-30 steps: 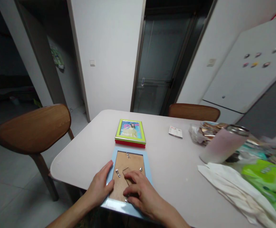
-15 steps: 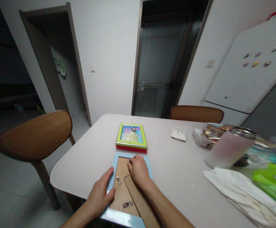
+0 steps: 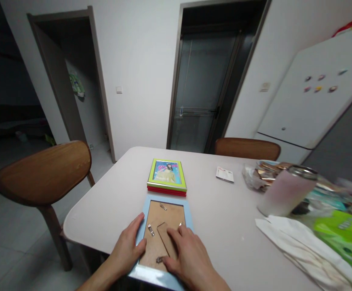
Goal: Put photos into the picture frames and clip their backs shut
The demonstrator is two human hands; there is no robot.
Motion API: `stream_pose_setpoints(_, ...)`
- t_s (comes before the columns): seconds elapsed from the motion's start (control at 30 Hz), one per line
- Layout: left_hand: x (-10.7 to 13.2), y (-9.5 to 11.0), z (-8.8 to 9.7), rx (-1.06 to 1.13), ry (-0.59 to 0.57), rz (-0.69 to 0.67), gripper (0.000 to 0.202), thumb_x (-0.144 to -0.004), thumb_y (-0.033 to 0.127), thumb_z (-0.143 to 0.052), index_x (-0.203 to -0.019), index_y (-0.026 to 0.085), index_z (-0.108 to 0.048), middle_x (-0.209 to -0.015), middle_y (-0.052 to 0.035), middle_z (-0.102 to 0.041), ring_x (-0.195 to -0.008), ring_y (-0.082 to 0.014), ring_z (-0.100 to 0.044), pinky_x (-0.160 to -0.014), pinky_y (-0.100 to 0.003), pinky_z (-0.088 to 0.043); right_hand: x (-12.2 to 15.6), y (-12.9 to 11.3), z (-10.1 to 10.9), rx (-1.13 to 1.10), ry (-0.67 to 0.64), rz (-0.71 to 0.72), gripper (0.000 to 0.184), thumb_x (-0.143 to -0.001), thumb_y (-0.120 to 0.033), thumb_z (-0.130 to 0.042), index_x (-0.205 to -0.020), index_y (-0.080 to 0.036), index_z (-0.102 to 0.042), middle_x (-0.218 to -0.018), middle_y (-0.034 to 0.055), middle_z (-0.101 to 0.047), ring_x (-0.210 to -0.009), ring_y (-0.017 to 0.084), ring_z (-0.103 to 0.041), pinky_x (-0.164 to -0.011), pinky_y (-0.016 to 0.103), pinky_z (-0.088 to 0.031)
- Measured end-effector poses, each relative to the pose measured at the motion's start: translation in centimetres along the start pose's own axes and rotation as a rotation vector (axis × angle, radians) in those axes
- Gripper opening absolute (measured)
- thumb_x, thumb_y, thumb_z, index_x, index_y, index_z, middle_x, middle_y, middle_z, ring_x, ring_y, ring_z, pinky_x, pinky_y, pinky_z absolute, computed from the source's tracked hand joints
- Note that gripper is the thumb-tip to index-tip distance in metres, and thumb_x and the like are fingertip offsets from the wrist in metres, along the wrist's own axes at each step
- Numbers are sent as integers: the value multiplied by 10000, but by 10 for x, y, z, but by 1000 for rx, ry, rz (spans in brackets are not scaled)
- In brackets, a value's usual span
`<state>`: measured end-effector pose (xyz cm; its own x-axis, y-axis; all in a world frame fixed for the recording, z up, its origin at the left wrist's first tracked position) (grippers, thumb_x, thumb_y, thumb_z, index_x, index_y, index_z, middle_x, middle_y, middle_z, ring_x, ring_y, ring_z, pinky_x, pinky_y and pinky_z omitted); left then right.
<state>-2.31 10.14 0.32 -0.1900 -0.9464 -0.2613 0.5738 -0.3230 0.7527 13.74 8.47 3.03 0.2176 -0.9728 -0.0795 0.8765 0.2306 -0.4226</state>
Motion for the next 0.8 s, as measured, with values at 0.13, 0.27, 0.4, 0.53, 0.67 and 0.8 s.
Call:
stream_pose_setpoints(0.13,-1,1,3,36,4,30,570,-656,164,-479,-1211,91,-377,-1256,-122,-419,-1150,-219,-383,-991,-368,-274,3,-3,8,-63,2,7,420,-580,-197,-509,-996,-189,-561,-903,73,-548,-850,199,-504,-750,279,-384)
stream_pose_setpoints(0.27,-6,15,10,173,18,103,493,-660,254,-540,-1117,87,-463,-1216,-144,-457,-1131,-255,-398,-960,-383,-300,-3,-15,30,-64,38,6,360,-580,-196,-500,-926,-190,-597,-843,67,-550,-791,199,-510,-712,291,-397)
stream_pose_setpoints(0.4,-15,23,26,464,61,179,287,-726,308,-475,-960,141,-490,-1012,-80,-603,-947,-223,-551,-808,-325,-434,-5,-41,43,-146,99,103,345,-612,-214,-516,-949,-195,-585,-859,59,-538,-811,184,-502,-728,277,-397)
stream_pose_setpoints(0.53,-15,-8,52,513,38,288,210,-765,319,-404,-876,150,-462,-697,-2,-650,-643,-174,-623,-576,-263,-481,-7,-16,40,-186,176,72,392,-702,-321,-478,-1064,-178,-515,-955,77,-533,-850,178,-505,-764,285,-393)
stream_pose_setpoints(0.67,-5,-62,88,449,72,382,202,-716,321,-470,-795,136,-484,-596,3,-625,-543,-168,-607,-484,-239,-452,-5,54,25,10,197,-210,489,-716,-339,-440,-1136,-90,-451,-944,134,-542,-816,218,-533,-743,340,-396)
stream_pose_setpoints(0.8,-2,-87,117,312,151,397,182,-660,292,-521,-762,142,-499,-580,7,-606,-553,-190,-598,-505,-273,-454,-6,74,12,44,151,-243,539,-687,-228,-421,-1200,-74,-374,-1012,149,-559,-881,232,-534,-774,339,-381)
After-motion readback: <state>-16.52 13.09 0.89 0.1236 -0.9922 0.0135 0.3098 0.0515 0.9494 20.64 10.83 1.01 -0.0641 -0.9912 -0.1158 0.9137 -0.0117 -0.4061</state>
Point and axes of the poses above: each hand's wrist, its own x-axis away from the middle knuckle, its own z-axis out of the back of the hand, y = z × x, the point moved 8 cm from there along -x, towards the middle knuckle
